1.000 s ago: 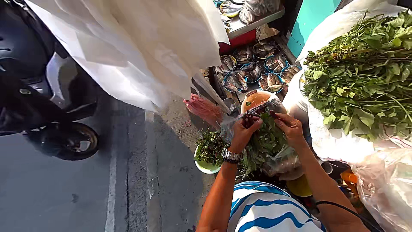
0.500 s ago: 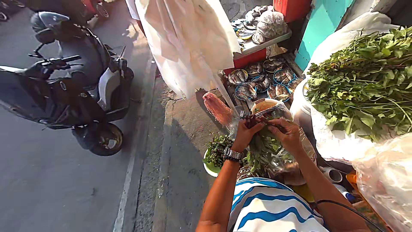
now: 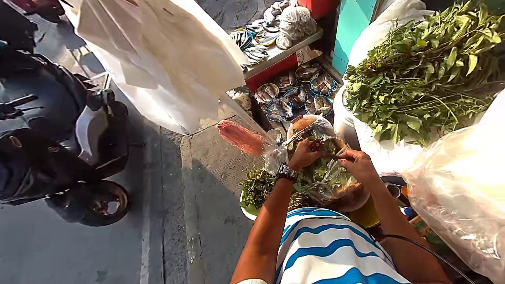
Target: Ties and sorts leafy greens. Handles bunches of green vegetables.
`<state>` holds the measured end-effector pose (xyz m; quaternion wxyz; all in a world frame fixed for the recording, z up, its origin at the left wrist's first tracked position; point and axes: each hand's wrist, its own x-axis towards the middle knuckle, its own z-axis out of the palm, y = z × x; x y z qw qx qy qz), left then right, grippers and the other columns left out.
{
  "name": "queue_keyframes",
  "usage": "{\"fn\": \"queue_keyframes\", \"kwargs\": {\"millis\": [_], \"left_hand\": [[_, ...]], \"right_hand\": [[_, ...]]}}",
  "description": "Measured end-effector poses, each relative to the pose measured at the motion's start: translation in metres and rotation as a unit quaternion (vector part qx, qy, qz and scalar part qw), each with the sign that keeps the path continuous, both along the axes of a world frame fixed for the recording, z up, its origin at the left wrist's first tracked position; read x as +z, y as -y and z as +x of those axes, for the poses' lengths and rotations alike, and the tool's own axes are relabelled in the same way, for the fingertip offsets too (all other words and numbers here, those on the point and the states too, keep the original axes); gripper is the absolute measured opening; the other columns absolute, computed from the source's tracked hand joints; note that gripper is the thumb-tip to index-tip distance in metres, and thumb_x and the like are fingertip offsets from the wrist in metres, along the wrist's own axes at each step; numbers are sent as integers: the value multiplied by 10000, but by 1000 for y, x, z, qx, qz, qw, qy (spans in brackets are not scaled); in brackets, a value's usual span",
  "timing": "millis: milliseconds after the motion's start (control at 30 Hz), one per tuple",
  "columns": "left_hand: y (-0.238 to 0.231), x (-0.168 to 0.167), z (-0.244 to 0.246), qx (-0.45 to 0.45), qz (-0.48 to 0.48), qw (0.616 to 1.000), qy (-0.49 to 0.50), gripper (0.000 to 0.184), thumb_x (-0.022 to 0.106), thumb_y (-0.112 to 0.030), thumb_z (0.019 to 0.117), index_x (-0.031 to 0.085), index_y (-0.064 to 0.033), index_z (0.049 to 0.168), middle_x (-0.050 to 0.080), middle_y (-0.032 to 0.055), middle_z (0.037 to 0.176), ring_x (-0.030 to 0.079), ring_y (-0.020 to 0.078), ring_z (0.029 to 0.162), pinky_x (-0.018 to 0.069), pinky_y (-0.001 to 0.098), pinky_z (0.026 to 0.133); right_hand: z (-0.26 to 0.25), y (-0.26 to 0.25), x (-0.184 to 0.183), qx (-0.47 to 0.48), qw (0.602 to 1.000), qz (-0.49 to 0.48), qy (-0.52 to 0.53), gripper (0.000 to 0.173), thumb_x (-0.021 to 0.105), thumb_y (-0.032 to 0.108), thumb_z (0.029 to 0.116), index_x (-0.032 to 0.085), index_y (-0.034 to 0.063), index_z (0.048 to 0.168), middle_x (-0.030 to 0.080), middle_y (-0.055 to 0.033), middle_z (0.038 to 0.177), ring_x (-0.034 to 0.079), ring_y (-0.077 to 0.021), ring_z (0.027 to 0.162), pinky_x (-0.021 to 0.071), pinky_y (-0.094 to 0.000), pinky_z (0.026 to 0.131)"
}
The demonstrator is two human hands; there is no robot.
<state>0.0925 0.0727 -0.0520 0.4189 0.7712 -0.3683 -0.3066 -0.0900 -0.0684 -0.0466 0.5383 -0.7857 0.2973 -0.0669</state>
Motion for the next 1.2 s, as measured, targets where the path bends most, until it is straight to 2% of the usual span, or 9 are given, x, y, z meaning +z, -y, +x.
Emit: {"fn": "queue_keyframes", "kwargs": {"millis": [100, 200, 433, 500, 733, 900, 1067, 1133, 1200], "left_hand": [[5, -3, 14, -7, 72, 997, 28, 186, 731, -136, 904, 641, 6, 824, 571, 94, 698, 547, 203, 651, 455, 441, 654], [7, 2, 17, -29, 77, 997, -11, 293, 769, -219, 919, 697, 32, 1054, 685, 142, 899, 634, 212, 824, 516, 441, 818], [5, 9, 2, 21, -93, 964, -247, 350, 704, -66, 897, 675, -19, 1242, 736, 53, 1033, 681, 92, 845, 578, 268, 801], [5, 15, -7, 46, -137, 952, -269, 346, 690, -75, 874, 647, -21, 1213, 722, 24, 925, 678, 82, 782, 587, 256, 760], [-2, 16, -19, 128, -227, 930, -259, 321, 685, -203, 937, 669, -70, 1228, 738, 15, 1067, 687, 64, 917, 574, 243, 832], [-20, 6, -20, 192, -270, 894, -302, 333, 739, -347, 906, 706, -107, 1135, 748, 33, 957, 710, 91, 846, 596, 256, 757], [-56, -23, -13, 247, -324, 848, -339, 286, 640, -337, 930, 703, -103, 1081, 744, 102, 1067, 715, 175, 979, 599, 342, 831], [-78, -32, -2, 299, -356, 814, -348, 278, 504, -311, 1000, 711, -125, 993, 750, 75, 1015, 718, 180, 961, 601, 371, 843], [-109, -42, 10, 376, -408, 742, -377, 335, 423, -314, 1050, 666, -141, 897, 730, 45, 868, 726, 176, 846, 615, 382, 790]], "right_hand": [[-23, 18, -6, -49, 999, 12, -18, 144, 668, 94, 954, 722, -10, 1039, 714, -134, 984, 675, -192, 884, 550, -404, 826], [-27, 19, -11, -112, 992, 43, 41, 135, 688, 86, 955, 720, -11, 1042, 722, -108, 969, 680, -128, 865, 567, -329, 814], [15, -14, -11, -180, 957, 12, 226, 158, 677, 91, 957, 723, -14, 1066, 724, -96, 999, 684, -94, 918, 568, -277, 852], [31, -30, -7, -182, 945, 4, 271, 161, 677, 86, 957, 722, -21, 1069, 705, -105, 1018, 677, -102, 933, 572, -264, 850], [69, -73, -15, -156, 911, -104, 366, 199, 663, 76, 968, 722, -37, 1120, 668, -129, 1040, 652, -140, 1000, 551, -261, 913], [69, -87, -11, -50, 925, -163, 340, 238, 619, 95, 987, 720, -30, 1162, 650, -171, 1087, 626, -257, 1068, 539, -362, 949], [70, -88, -13, 41, 949, -57, 307, 317, 656, 192, 982, 719, 10, 1233, 597, -195, 1274, 600, -248, 1192, 548, -376, 991], [66, -68, -19, -13, 955, 1, 298, 394, 649, 195, 989, 657, 4, 1334, 594, -198, 1321, 631, -239, 1184, 573, -381, 985], [60, -35, -30, -94, 965, 54, 239, 394, 613, 185, 1001, 616, -18, 1340, 584, -211, 1351, 629, -248, 1194, 551, -387, 999]]}}
